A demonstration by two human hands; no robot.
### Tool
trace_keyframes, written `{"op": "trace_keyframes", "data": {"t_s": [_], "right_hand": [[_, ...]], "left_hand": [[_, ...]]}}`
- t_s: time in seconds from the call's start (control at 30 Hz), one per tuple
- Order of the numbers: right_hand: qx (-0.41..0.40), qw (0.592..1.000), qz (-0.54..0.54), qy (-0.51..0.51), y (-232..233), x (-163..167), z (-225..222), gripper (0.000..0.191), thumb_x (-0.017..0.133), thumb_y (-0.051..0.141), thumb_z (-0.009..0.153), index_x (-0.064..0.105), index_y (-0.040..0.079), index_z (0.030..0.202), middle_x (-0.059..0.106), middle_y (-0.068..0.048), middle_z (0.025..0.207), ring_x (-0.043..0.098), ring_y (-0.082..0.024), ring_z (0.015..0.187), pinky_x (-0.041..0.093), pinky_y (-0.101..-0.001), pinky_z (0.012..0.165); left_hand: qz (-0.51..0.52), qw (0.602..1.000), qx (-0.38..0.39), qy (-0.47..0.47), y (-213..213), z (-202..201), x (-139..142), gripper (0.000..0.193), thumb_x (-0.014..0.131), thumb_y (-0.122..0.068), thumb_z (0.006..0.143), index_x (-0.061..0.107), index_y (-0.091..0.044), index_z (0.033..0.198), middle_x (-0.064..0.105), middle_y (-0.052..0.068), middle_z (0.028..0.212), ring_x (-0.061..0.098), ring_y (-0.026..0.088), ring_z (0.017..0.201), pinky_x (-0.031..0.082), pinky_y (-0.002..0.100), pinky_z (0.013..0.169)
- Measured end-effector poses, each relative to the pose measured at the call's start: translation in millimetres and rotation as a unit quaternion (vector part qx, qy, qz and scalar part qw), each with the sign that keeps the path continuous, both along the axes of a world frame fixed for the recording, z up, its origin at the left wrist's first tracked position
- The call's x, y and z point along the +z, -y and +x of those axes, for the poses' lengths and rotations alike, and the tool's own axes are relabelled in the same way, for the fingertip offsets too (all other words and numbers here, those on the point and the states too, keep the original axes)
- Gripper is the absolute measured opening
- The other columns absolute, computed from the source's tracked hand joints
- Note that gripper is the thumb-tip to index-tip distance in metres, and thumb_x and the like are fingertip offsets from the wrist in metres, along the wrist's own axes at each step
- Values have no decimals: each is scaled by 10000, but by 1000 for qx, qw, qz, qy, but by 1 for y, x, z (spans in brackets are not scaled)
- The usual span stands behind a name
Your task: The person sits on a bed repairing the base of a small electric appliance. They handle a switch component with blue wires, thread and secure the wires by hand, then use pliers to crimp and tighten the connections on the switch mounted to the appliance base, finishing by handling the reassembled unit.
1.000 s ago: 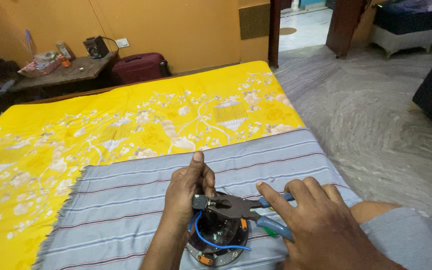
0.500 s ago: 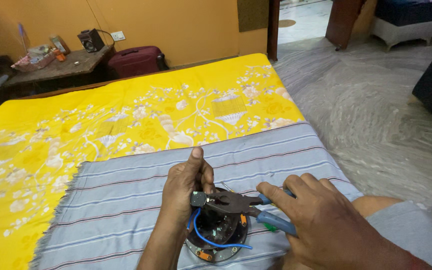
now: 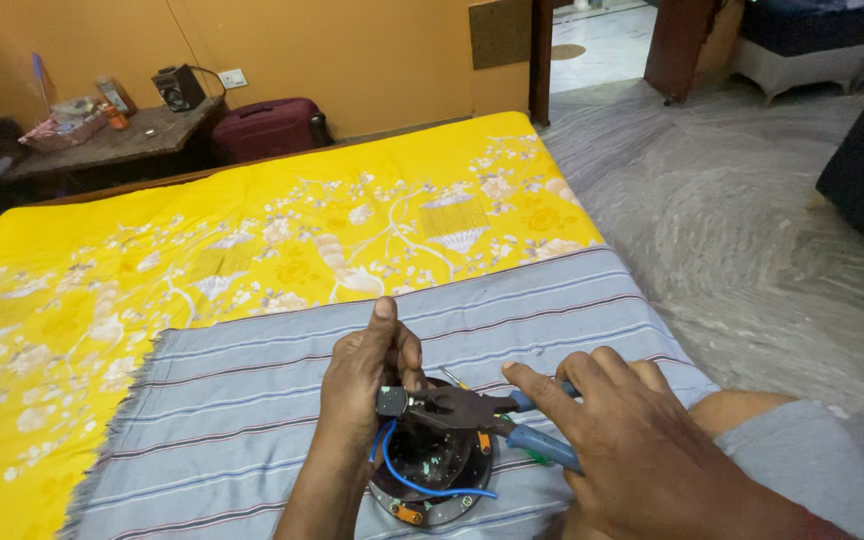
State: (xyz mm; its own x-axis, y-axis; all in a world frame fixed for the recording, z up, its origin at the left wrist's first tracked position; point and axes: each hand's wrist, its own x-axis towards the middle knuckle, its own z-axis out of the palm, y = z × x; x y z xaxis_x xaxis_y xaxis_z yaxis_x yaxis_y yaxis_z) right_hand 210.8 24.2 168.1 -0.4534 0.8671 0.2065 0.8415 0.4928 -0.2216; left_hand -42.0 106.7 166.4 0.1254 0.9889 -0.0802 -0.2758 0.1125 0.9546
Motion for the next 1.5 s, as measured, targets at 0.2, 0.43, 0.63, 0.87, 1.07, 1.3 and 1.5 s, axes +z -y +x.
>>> {"op": "trace_keyframes", "data": {"t_s": [0.2,0.43,0.63,0.87,1.07,1.3,1.5], "right_hand": [[-8,996,84,0,0,-11,2,1020,817,251,567,504,184,1535,584,-109,1101,556,-321,1074,420,-499,866],[-45,976,214,3,7,-18,-4,919,764,317,597,572,204,1488,587,-99,1113,563,-288,1065,404,-505,902],[-71,952,298,22,11,-10,-10,908,776,365,595,570,222,1467,563,-52,1118,535,-251,1082,352,-518,921],[-102,939,324,55,12,-9,-14,971,801,392,493,603,277,1437,558,-9,1117,513,-230,1101,317,-524,940],[-120,932,340,19,10,-16,-19,884,804,341,542,624,272,1404,552,-1,1112,505,-233,1095,302,-536,948],[-107,944,312,23,10,-23,-16,928,790,362,549,599,257,1452,564,-24,1077,528,-234,1032,354,-498,896],[-75,960,268,26,8,-28,-10,957,827,415,592,575,197,1489,557,-64,1010,523,-272,942,408,-458,768]], "left_hand": [[9,1000,9,-5,-1,1,0,609,565,-575,947,606,-36,666,546,75,485,543,160,439,441,279,443],[11,999,22,-24,1,1,0,616,572,-577,946,618,-29,668,550,64,498,513,138,446,402,265,437],[-22,999,29,-1,1,2,1,607,594,-568,938,636,-18,686,545,58,507,523,132,461,421,266,448],[-25,1000,12,7,1,1,3,629,592,-585,927,679,8,738,551,48,498,499,120,428,398,255,415],[-32,999,17,-26,5,3,8,684,577,-611,916,723,51,828,547,35,483,501,106,410,387,246,398],[-23,1000,11,-7,4,2,8,726,563,-626,914,733,79,886,554,32,487,516,103,407,406,244,398],[-19,1000,10,16,3,2,5,724,556,-609,931,729,94,902,565,45,481,552,121,408,440,253,402]]}}
